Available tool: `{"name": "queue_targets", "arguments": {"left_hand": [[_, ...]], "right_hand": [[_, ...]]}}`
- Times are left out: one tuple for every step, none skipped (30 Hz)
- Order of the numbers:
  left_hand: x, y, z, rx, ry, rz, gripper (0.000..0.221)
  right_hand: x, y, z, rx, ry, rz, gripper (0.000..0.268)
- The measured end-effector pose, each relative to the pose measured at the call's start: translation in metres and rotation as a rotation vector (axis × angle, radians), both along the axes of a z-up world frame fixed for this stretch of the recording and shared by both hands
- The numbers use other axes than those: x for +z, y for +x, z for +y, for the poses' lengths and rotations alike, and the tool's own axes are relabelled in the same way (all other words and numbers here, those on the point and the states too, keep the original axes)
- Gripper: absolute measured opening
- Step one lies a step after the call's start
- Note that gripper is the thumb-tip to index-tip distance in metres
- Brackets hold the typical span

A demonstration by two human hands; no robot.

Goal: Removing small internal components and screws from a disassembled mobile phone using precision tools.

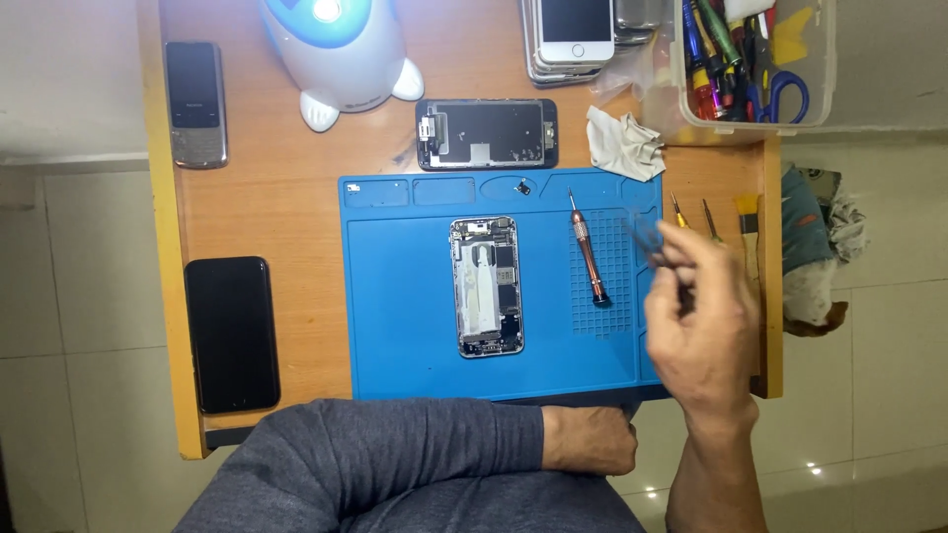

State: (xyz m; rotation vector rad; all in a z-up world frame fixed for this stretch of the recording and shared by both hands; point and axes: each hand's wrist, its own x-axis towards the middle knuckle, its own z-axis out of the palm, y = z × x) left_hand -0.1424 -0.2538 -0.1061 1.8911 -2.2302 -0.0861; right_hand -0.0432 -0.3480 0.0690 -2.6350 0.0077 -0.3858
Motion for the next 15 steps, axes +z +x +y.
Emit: {"name": "queue_targets", "arguments": {"left_hand": [[-0.002, -0.001, -0.002, -0.014, 0.018, 0.005, 0.011], [-0.003, -0.002, -0.003, -0.028, 0.037, 0.011, 0.012], [0.001, -0.001, -0.001, -0.028, 0.038, 0.011, 0.012], [0.005, 0.001, 0.001, -0.002, 0.025, 0.000, 0.012], [0.009, 0.002, 0.003, 0.023, 0.011, -0.011, 0.012], [0.007, 0.001, 0.002, 0.025, 0.013, -0.011, 0.012], [0.006, 0.001, 0.001, 0.009, 0.029, -0.003, 0.013], [0.004, 0.000, 0.000, -0.007, 0.044, 0.006, 0.013], [0.008, 0.002, 0.000, -0.005, 0.046, 0.008, 0.013], [0.011, 0.004, 0.000, -0.026, 0.090, 0.005, 0.014], [0.015, 0.006, 0.000, -0.047, 0.134, 0.003, 0.014], [0.013, 0.005, 0.000, -0.044, 0.135, 0.004, 0.014], [0.012, 0.004, 0.001, -0.026, 0.108, 0.004, 0.015], [0.011, 0.003, 0.001, -0.008, 0.082, 0.005, 0.016], [0.013, 0.003, 0.001, -0.006, 0.082, 0.007, 0.016]], "right_hand": [[0.002, 0.004, 0.005, 0.068, 0.022, 0.088, 0.038], [0.004, 0.009, 0.009, 0.137, 0.045, 0.177, 0.044], [0.005, 0.012, 0.016, 0.137, 0.046, 0.178, 0.044], [0.006, 0.015, 0.022, 0.206, 0.041, 0.178, 0.038], [0.007, 0.018, 0.029, 0.275, 0.037, 0.178, 0.031], [0.002, 0.021, 0.030, 0.276, 0.038, 0.179, 0.031], [-0.002, 0.023, 0.032, 0.291, -0.025, 0.118, 0.029], [-0.007, 0.025, 0.034, 0.307, -0.089, 0.058, 0.028], [-0.007, 0.027, 0.035, 0.309, -0.087, 0.059, 0.028], [-0.008, 0.030, 0.036, 0.324, -0.098, 0.041, 0.028], [-0.008, 0.033, 0.037, 0.338, -0.109, 0.023, 0.028], [-0.010, 0.034, 0.037, 0.341, -0.109, 0.024, 0.028], [-0.011, 0.035, 0.037, 0.342, -0.132, 0.026, 0.028], [-0.013, 0.036, 0.037, 0.342, -0.156, 0.029, 0.028], [-0.015, 0.036, 0.037, 0.345, -0.155, 0.031, 0.028]]}}
